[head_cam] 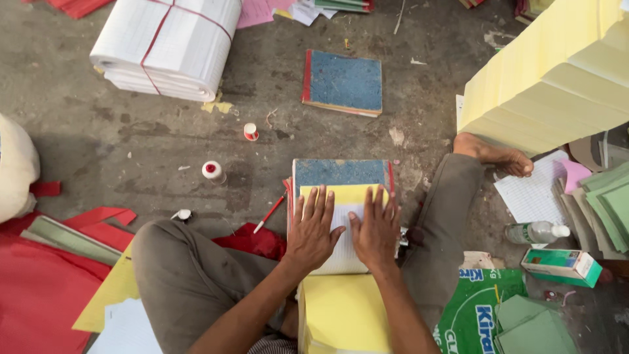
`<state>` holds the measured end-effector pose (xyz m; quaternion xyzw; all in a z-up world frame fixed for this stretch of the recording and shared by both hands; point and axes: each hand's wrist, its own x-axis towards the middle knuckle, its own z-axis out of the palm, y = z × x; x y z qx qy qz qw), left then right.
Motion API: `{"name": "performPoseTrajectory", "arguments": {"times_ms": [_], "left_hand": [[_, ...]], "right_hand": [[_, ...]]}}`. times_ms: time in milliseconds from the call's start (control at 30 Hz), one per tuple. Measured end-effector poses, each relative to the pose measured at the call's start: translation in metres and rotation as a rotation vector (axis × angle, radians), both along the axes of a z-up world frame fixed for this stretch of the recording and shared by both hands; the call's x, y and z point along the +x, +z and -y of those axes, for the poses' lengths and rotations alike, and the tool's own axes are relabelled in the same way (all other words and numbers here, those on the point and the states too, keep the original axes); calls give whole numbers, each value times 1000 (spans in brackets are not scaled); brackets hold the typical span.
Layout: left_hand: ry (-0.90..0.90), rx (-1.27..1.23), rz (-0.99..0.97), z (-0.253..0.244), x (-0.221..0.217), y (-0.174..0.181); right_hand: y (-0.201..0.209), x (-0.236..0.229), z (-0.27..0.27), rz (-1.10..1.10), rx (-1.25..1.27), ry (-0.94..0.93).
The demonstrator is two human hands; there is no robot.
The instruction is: The person sits on the floor and uses a handheld sewing device to stitch the spine of a yellow notebook. They repeatedly feed the pages through the device, pull the thread, and occasionally mark the pages with a red pen. The person also stacks completed notebooks and handles loose paper sheets.
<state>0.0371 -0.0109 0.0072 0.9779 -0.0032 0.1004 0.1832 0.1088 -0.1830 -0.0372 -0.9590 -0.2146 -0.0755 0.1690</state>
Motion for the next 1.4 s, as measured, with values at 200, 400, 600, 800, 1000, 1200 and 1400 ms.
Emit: {"name": "performPoseTrajectory", "arguments": {"times_ms": [200, 400, 600, 800, 1000, 1200, 1400], "left_hand": [[7, 62, -24, -9, 8, -13], [-7, 42, -101, -4, 9, -17], [-36, -196, 73, -14, -6, -9], [261, -627, 427, -62, -22, -27], [485, -608, 289, -119, 24, -64], [292, -465, 430, -160, 126, -113], [190, -248, 24, -186, 172, -132]], "right_hand": [[-14, 9, -14, 11, -38, 6], [-33, 16, -6, 29, -72, 16], [-2, 8, -9, 177, 60, 29], [33, -26, -22, -503, 236, -99], [25, -29, -37, -486, 249, -11], [16, -33, -25, -509, 274, 59], [18, -37, -26, -591, 337, -2]]}}
